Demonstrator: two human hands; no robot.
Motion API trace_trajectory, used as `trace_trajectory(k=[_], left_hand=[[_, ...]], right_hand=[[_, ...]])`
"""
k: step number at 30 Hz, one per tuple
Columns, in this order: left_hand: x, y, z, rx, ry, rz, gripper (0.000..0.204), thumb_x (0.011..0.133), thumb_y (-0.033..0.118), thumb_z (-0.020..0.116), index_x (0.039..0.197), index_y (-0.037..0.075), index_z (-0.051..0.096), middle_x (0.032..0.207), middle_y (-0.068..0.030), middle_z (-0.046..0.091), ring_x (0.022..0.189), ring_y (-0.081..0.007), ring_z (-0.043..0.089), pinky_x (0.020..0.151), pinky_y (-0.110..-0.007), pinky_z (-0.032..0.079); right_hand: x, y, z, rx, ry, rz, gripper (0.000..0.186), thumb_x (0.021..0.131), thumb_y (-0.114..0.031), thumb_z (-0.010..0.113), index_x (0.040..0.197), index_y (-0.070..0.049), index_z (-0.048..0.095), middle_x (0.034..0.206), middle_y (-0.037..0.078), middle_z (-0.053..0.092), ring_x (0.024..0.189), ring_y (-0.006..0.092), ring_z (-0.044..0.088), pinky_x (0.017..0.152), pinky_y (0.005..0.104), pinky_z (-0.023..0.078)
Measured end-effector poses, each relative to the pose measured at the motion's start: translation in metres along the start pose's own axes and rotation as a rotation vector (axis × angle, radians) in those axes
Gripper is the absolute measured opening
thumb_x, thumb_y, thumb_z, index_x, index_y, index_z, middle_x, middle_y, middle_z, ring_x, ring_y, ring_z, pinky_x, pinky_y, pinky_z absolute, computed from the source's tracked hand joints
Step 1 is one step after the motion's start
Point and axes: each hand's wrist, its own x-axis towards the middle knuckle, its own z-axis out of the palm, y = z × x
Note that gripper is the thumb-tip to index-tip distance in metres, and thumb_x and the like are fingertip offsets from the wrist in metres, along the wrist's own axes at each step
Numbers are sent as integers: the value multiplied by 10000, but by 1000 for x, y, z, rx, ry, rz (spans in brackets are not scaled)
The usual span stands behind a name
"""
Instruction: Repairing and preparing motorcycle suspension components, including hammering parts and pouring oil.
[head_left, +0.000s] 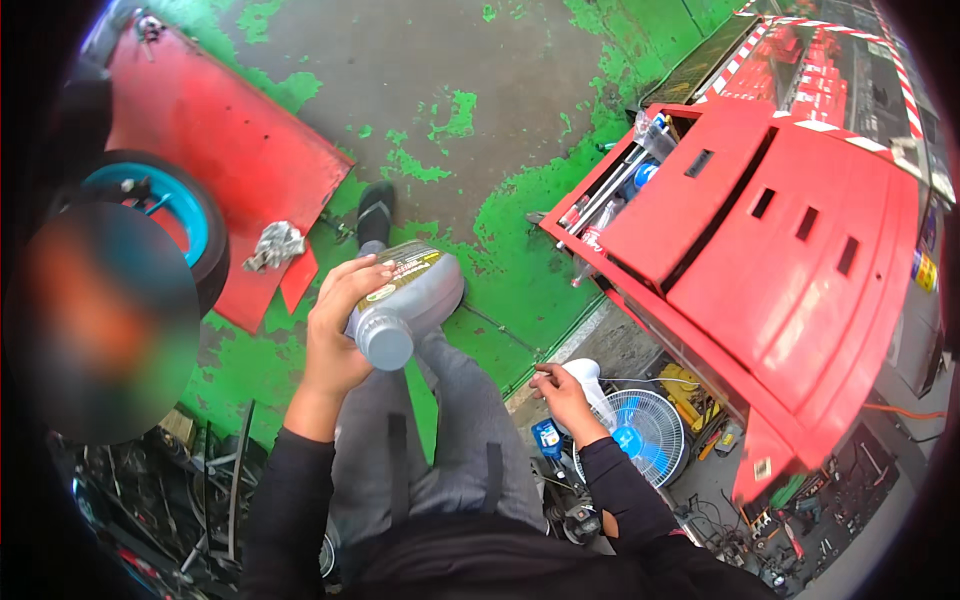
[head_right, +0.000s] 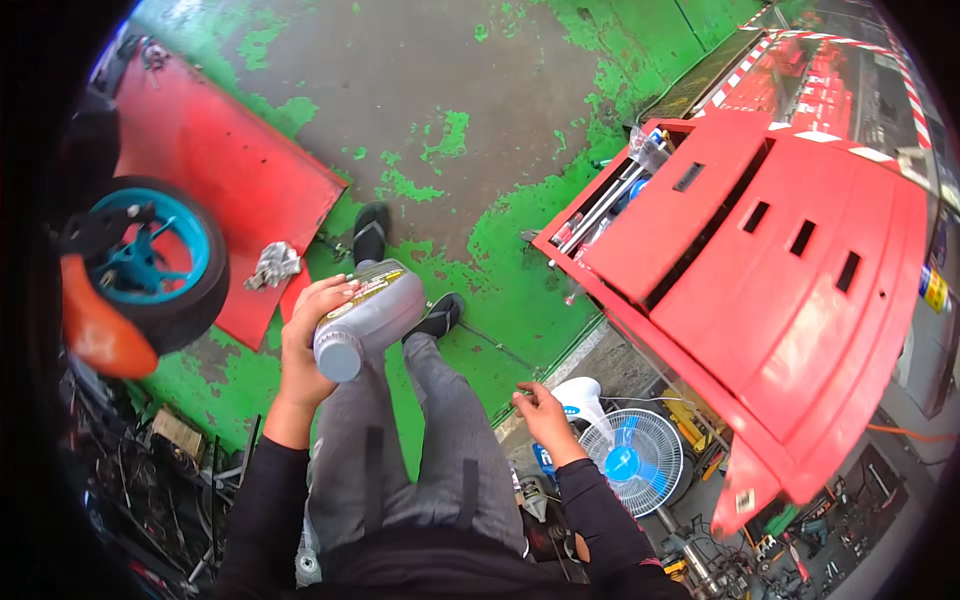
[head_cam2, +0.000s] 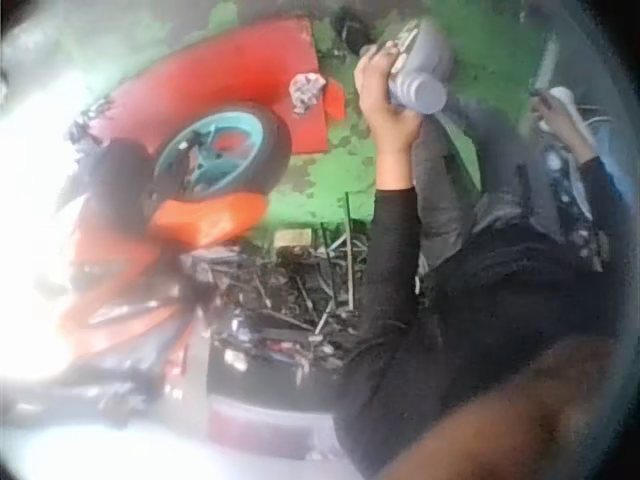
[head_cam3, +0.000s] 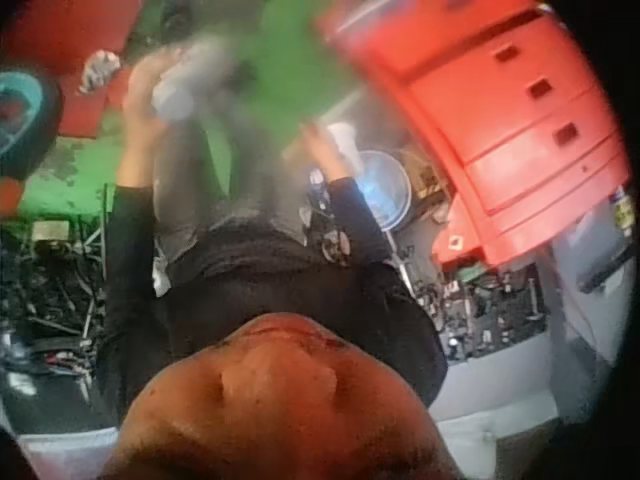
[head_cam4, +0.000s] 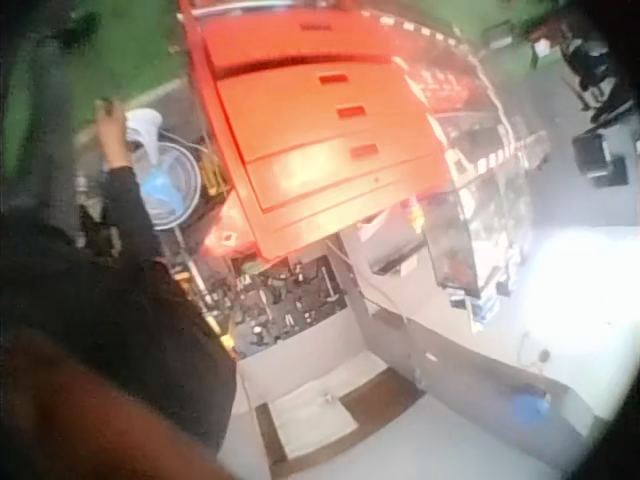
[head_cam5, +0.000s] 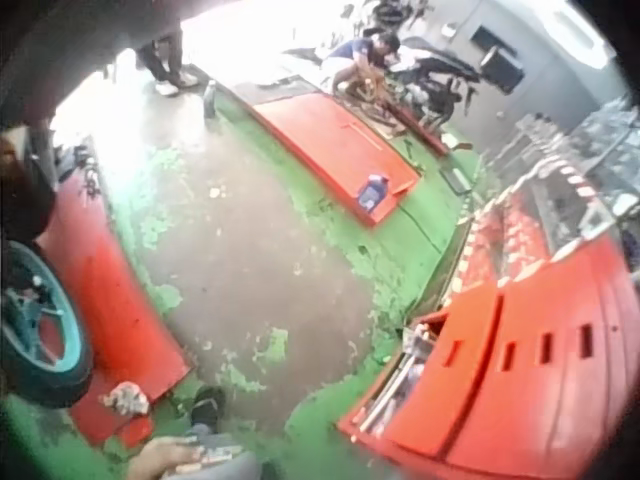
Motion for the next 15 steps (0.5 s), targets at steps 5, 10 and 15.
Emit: trace_trajectory(k=[5,10,15], left_hand=[[94,-86,18,98,-121,21,454,670,138,851,1093,64,701,1198,-96,726,1258,-351,603,1106,-498,420],[153,-148,33,136,-230,55,451,675,140,853,1093,66,700,1216,-80,724,1252,-339,605,1124,-530,399],[170,-180,50,123,-261,14,461,666,144,861,1093,83,700,1219,-67,725,1254,-335,602,1138,-537,387]], right_hand=[[105,24,17,72,56,350,369,1005,-196,626,1281,49,597,1050,143,703,869,194,703,742,321,580],[163,62,27,58,52,417,384,988,-208,634,1263,57,604,1095,133,688,982,209,692,752,328,587],[177,81,40,-18,25,461,377,971,-282,663,1199,17,670,1010,123,732,861,209,718,724,334,588]])
